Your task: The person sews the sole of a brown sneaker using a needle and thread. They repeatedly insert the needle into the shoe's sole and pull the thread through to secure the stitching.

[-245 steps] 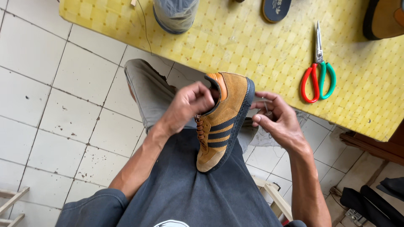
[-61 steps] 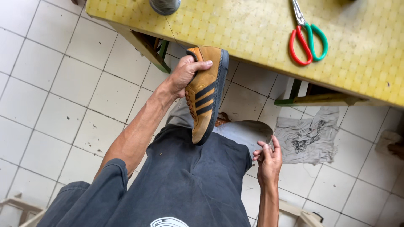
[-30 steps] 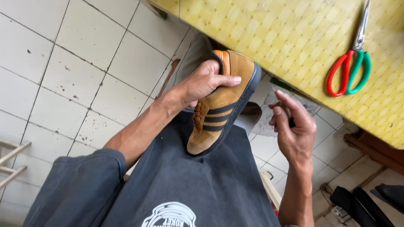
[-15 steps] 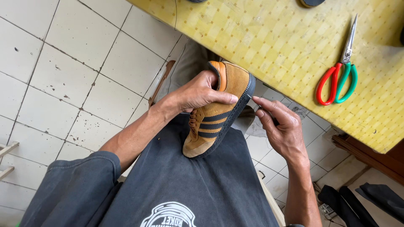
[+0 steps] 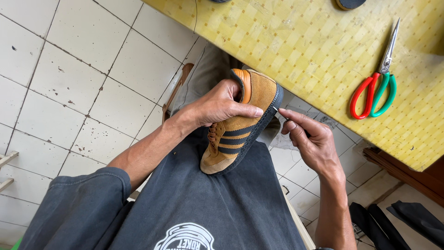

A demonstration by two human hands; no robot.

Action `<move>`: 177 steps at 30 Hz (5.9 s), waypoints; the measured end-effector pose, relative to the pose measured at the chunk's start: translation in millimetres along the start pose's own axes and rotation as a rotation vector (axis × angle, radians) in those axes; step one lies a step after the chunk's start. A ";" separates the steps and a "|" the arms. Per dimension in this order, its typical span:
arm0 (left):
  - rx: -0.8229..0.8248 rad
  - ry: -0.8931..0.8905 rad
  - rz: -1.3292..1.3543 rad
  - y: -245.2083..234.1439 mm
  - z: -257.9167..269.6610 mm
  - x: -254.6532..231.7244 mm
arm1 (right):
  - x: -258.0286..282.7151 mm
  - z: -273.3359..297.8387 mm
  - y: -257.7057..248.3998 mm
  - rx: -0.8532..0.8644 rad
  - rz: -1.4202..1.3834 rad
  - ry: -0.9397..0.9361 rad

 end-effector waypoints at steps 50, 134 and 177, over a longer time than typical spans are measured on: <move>0.160 0.285 -0.179 -5.8 -3.4 2.0 | 55.5 -22.3 15.4 -0.114 0.703 -0.172; 0.203 0.262 -0.421 6.0 9.0 -14.5 | 80.4 -26.4 10.7 0.141 0.836 0.115; -0.355 0.192 -0.377 13.8 24.7 -10.8 | -3.1 -4.0 63.9 -0.517 -0.311 -0.025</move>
Point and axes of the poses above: each hand's wrist, its own z-axis away from the middle knuckle, its own y-axis out of the palm, x = y × z, the point moved 2 cm from there along -z, towards the middle knuckle, and after that the axes turned 5 degrees about -x, right-handed, at the moved point
